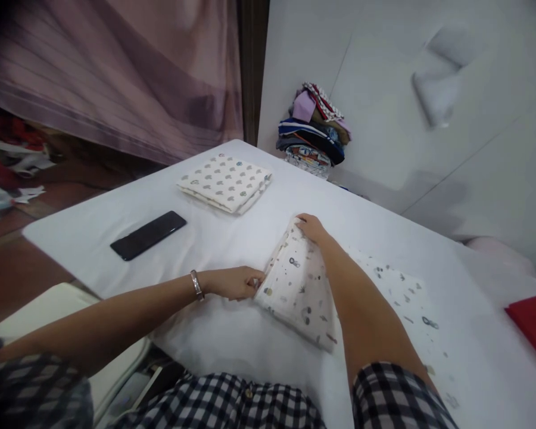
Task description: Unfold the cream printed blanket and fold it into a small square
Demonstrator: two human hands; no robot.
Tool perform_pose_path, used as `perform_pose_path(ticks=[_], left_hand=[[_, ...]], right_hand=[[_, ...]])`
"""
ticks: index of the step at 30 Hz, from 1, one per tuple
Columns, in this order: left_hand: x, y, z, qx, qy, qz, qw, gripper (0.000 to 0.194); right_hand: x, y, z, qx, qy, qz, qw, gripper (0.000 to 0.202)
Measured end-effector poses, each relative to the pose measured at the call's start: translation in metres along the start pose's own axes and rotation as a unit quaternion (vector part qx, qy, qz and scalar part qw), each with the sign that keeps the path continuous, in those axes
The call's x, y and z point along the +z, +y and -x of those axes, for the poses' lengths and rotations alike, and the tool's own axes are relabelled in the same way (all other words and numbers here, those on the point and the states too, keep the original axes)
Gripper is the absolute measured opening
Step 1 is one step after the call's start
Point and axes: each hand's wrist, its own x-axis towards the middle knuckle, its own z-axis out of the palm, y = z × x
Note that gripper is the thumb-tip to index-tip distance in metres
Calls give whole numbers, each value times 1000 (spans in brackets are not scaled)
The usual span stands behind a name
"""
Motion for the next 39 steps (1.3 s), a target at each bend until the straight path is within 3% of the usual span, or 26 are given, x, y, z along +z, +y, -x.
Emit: perform_pose_path(ticks=[4, 7, 11, 15, 19, 22, 25, 30, 36, 39], left_hand=[[2, 2, 2, -11, -105, 72, 992, 33], [3, -1, 7, -21, -117, 109, 987, 27], [7, -11, 17, -17, -78, 133, 988, 19], [19, -12, 22, -14, 23, 99, 995, 30], [34, -7, 21, 4, 140, -4, 990, 37], [42, -8, 23, 34, 190, -93, 977, 35], [46, -14, 23, 60, 196, -73, 976, 34], [46, -23, 20, 53, 180, 92, 978, 37], [39, -13, 25, -37, 192, -46, 980, 38], [37, -6, 28, -60, 192, -68, 977, 36]], right_hand=[[-1, -5, 1, -2, 2, 5, 1000, 26], [-1, -6, 2, -4, 4, -1, 1000, 27], [1, -3, 3, 4, 17, -30, 999, 29], [3, 1, 3, 2, 15, -46, 999, 28], [6, 5, 3, 5, 31, -45, 998, 29], [10, 7, 3, 11, 43, -28, 999, 31], [12, 8, 4, 7, 46, -23, 999, 31], [12, 8, 3, 1, 33, -29, 999, 29], [9, 5, 4, 3, 26, -23, 999, 28], [8, 4, 4, 3, 18, -27, 999, 29]])
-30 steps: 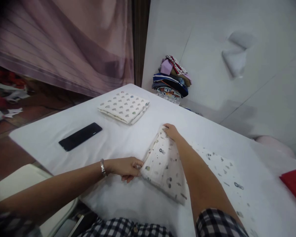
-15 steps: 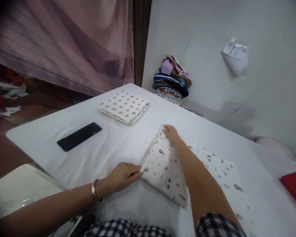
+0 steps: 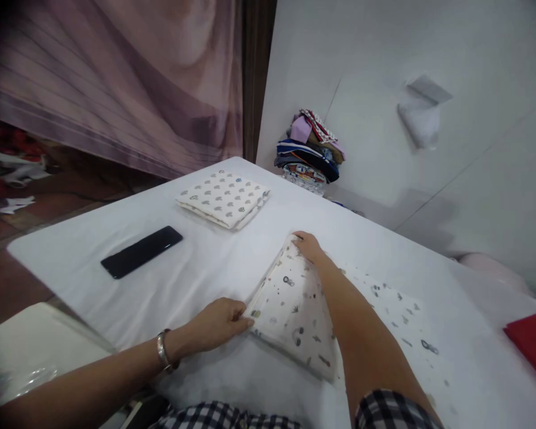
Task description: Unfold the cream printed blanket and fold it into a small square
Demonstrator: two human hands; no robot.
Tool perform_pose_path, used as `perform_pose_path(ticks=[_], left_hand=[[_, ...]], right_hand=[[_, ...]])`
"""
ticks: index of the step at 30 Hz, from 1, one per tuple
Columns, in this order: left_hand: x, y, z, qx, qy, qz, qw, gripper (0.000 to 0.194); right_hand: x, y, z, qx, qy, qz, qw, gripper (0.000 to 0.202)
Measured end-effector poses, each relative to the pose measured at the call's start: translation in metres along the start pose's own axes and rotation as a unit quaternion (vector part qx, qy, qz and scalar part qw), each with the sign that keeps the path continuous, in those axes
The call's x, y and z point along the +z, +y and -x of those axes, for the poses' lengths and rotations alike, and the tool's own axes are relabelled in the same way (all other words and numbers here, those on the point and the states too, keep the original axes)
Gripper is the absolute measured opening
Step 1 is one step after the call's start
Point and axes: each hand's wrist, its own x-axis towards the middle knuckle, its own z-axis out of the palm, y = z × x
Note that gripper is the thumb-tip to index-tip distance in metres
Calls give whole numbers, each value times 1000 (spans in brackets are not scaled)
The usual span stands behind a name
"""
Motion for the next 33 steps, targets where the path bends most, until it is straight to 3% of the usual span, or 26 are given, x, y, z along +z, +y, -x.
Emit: perform_pose_path(ticks=[6, 13, 18, 21, 24, 28, 33], left_hand=[[0, 6, 0, -10, 1, -21, 1000, 48], [4, 4, -5, -9, 17, -8, 1000, 50], [-8, 3, -9, -18, -8, -27, 999, 50], [-18, 9, -21, -22, 61, -55, 996, 44], [-21, 25, -45, 24, 128, -100, 986, 42], [-7, 45, -76, 94, 174, -177, 964, 28], [16, 37, -89, 101, 161, -202, 961, 17]], right_hand=[[-2, -2, 0, -10, -8, 0, 1000, 30], [-3, -5, 4, 3, 2, -26, 1000, 31], [-5, -6, 0, -5, -28, -5, 1000, 31], [-7, -6, -3, -9, -38, 10, 999, 31], [-8, -6, -4, -9, -44, 21, 999, 32], [-9, -6, -3, -20, -44, 25, 999, 32], [-13, -5, -6, -22, -70, 8, 997, 35]])
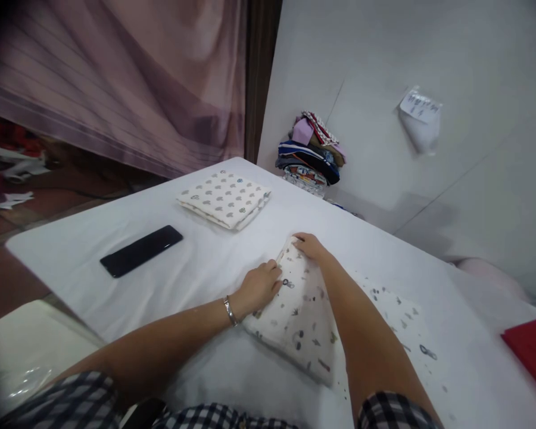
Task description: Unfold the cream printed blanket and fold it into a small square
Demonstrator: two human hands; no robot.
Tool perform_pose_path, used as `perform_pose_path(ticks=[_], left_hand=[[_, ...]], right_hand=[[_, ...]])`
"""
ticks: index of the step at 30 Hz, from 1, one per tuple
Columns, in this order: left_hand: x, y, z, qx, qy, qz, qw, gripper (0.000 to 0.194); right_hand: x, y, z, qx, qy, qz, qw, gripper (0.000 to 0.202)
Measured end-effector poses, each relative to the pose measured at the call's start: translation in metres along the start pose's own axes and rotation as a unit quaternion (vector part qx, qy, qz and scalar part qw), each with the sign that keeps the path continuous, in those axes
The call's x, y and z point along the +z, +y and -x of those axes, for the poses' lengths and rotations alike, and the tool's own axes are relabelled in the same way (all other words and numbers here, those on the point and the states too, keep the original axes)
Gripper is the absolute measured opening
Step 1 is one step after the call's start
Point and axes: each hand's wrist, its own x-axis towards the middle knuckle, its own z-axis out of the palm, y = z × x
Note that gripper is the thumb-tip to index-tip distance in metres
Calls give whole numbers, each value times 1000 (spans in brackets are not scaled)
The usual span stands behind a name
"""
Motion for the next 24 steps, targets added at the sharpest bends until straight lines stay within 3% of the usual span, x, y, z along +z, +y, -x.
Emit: perform_pose_path(ticks=[9, 16, 24], left_hand=[[3, -5, 1, -8, 10, 21, 1000, 16], [10, -10, 1, 25, 56, 46, 997, 13], [6, -18, -1, 2, 18, 96, 995, 21]], right_hand=[[-7, 2, -7, 37, -37, -62, 997, 42], [6, 6, -8, 23, 35, -90, 995, 35], [13, 8, -1, 30, 74, -86, 993, 37]])
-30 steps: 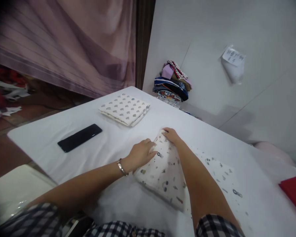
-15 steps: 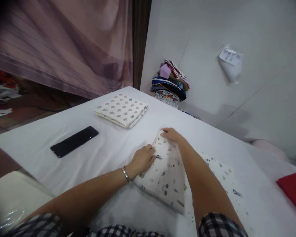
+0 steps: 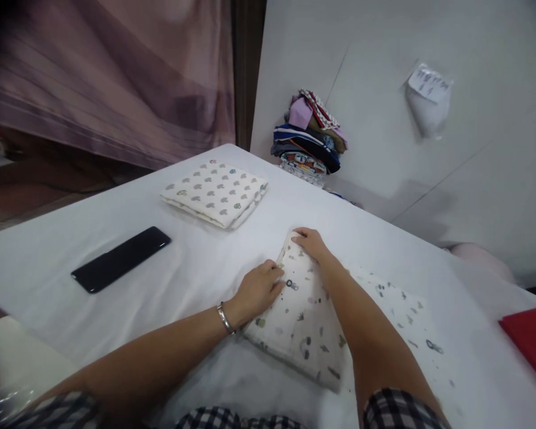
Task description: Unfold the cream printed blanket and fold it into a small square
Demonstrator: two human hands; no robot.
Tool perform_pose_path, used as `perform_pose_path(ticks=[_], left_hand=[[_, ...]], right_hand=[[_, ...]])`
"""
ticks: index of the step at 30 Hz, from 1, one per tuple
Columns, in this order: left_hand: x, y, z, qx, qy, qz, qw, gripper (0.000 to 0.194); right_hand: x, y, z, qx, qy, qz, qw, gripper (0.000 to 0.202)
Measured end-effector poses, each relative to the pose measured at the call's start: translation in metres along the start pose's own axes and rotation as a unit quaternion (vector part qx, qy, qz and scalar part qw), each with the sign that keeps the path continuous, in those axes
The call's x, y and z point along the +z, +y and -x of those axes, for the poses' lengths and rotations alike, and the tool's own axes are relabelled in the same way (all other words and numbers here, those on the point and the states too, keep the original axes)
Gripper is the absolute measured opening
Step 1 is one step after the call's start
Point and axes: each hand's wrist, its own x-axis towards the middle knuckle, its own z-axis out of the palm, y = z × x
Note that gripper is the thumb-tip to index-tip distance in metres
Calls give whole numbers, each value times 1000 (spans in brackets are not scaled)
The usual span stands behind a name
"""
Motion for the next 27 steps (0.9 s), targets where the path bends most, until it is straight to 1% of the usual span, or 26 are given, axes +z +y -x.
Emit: perform_pose_path(ticks=[3, 6, 11, 14, 17, 18, 20, 23, 25, 27], left_hand=[[-1, -1, -1, -3, -5, 10, 1000, 22], [-1, -2, -1, -4, -2, 12, 1000, 21], [0, -2, -1, -6, -6, 2, 1000, 20], [0, -2, -1, -9, -8, -1, 1000, 22], [0, -2, 0, -8, -10, 3, 1000, 23], [0, -2, 0, -8, -11, 5, 1000, 23], [0, -2, -1, -10, -13, 6, 1000, 22], [0, -2, -1, -9, -17, 3, 1000, 22], [0, -2, -2, -7, -16, 1, 1000, 22], [0, -2, -2, -7, -14, -1, 1000, 21]], right_hand=[[0, 0, 3, -39, 16, 77, 996, 34], [-3, 0, 6, -73, 34, 169, 982, 37], [-6, -8, 13, -56, 50, 292, 954, 49], [-3, -14, 25, -68, 73, 325, 941, 52], [6, -18, 41, -87, 110, 322, 936, 52], [11, -19, 46, -86, 111, 322, 936, 53], [19, -21, 52, -66, 78, 327, 940, 54], [27, -25, 53, -28, -7, 336, 941, 56], [29, -26, 51, -20, -25, 340, 940, 57], [28, -27, 49, -24, -26, 345, 938, 58]])
